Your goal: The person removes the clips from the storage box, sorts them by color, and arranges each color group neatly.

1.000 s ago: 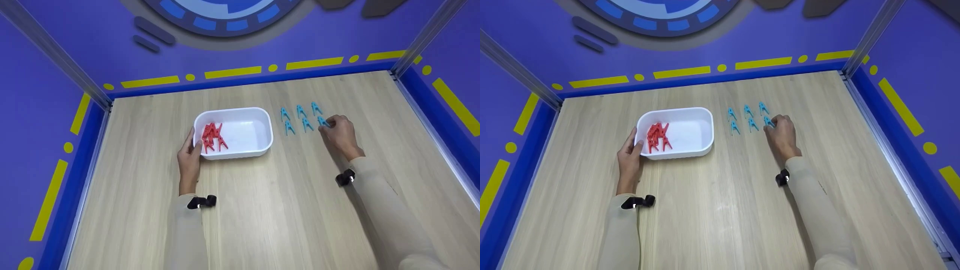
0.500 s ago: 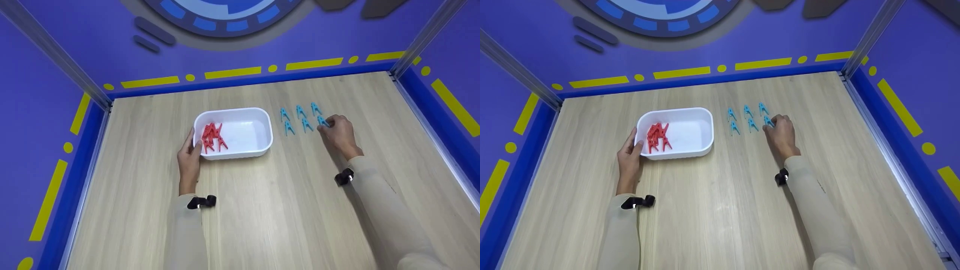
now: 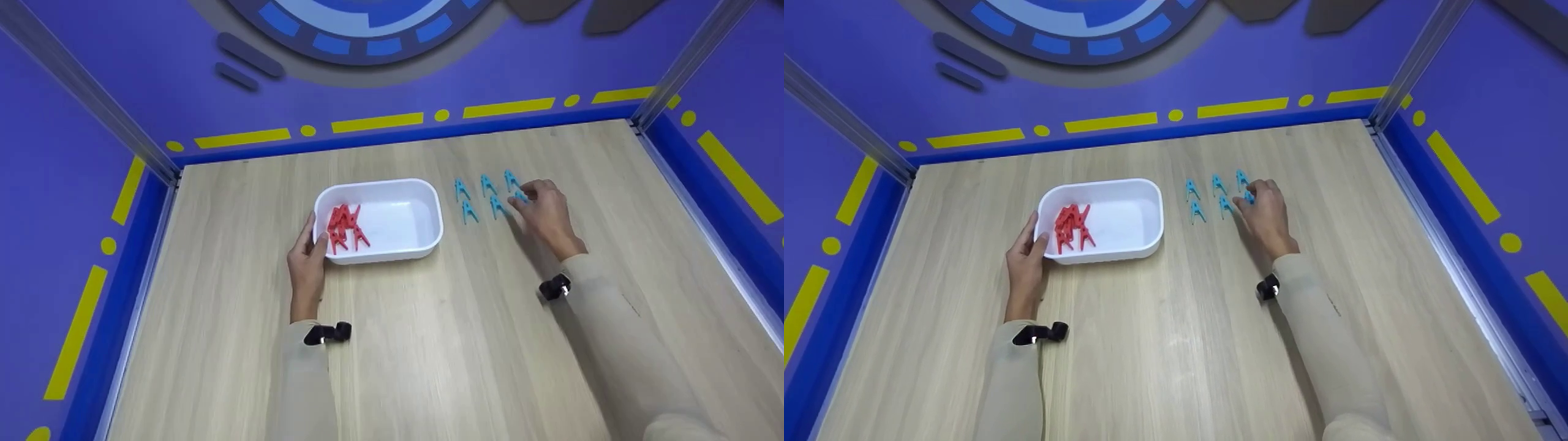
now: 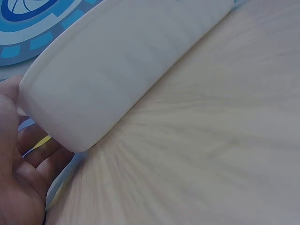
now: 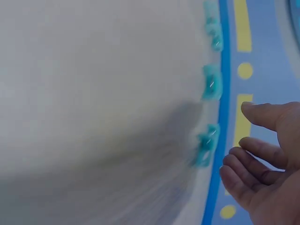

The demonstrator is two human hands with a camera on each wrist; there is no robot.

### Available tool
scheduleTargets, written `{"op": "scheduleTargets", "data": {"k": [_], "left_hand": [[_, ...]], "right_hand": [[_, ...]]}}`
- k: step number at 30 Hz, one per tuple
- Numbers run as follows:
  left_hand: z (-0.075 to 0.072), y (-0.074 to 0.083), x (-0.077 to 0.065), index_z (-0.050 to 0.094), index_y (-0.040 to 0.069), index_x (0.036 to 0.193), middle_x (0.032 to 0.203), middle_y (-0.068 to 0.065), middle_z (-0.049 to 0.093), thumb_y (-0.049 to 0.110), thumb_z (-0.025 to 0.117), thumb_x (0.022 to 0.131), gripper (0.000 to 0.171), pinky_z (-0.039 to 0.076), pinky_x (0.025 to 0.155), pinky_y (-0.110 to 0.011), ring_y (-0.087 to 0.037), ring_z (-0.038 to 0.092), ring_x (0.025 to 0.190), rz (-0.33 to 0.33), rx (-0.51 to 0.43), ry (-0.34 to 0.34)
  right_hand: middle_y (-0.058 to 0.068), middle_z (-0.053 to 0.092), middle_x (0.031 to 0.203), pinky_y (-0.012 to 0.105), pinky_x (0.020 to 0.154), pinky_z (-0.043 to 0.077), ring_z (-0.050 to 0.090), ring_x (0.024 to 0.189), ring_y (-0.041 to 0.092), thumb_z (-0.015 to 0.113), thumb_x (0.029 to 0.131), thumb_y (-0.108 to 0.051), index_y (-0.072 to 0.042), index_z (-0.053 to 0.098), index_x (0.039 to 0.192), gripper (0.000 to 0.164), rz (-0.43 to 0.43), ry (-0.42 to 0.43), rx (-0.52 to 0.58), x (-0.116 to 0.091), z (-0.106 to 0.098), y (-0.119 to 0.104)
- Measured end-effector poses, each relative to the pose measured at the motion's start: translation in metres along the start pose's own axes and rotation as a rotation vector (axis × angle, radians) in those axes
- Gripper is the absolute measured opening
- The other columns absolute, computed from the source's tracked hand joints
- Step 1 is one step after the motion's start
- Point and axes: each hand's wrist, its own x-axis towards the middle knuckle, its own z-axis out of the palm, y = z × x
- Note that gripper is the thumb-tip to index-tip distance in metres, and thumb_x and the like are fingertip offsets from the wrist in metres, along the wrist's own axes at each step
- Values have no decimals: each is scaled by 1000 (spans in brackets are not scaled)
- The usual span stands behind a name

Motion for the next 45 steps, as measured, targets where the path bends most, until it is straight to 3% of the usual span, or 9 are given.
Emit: {"op": "scheduleTargets", "data": {"k": [6,15,25,31,38,45], "left_hand": [[0,-2,0,51,19,159,166,4,42,14,62,108,53,30,124,-25,-13,29,156,-2,36,7],[1,-2,2,50,19,160,168,-1,40,16,62,108,53,30,124,-26,-14,29,156,10,42,0],[-1,-3,0,51,24,159,166,8,42,19,62,109,52,32,122,-23,-10,30,155,-8,39,-4],[-1,-3,2,52,17,158,165,2,45,12,63,107,53,32,123,-25,-13,33,154,8,16,9],[0,-3,2,52,19,159,164,4,45,13,62,108,53,32,123,-25,-13,33,154,5,45,15],[0,-1,1,52,19,159,165,4,44,14,62,108,52,30,123,-24,-13,32,155,3,47,13]], "right_hand": [[26,62,124,54,102,54,62,115,41,74,101,-13,10,65,129,37,-149,13,52,-1,12,-31],[25,65,119,51,99,57,65,112,38,78,97,-6,10,67,124,33,-280,-21,130,-9,39,-80],[18,66,122,43,101,57,64,114,32,77,99,-9,5,67,128,34,-247,-128,160,-18,71,-118],[19,66,121,41,100,58,66,113,33,77,99,-10,5,67,127,34,-313,-198,179,-22,96,-136],[19,68,119,40,99,59,67,110,29,77,99,-12,4,68,126,33,-349,-246,180,-24,115,-150],[18,68,117,39,98,60,68,109,30,78,98,-11,7,69,125,33,-330,-306,196,-20,132,-158]]}}
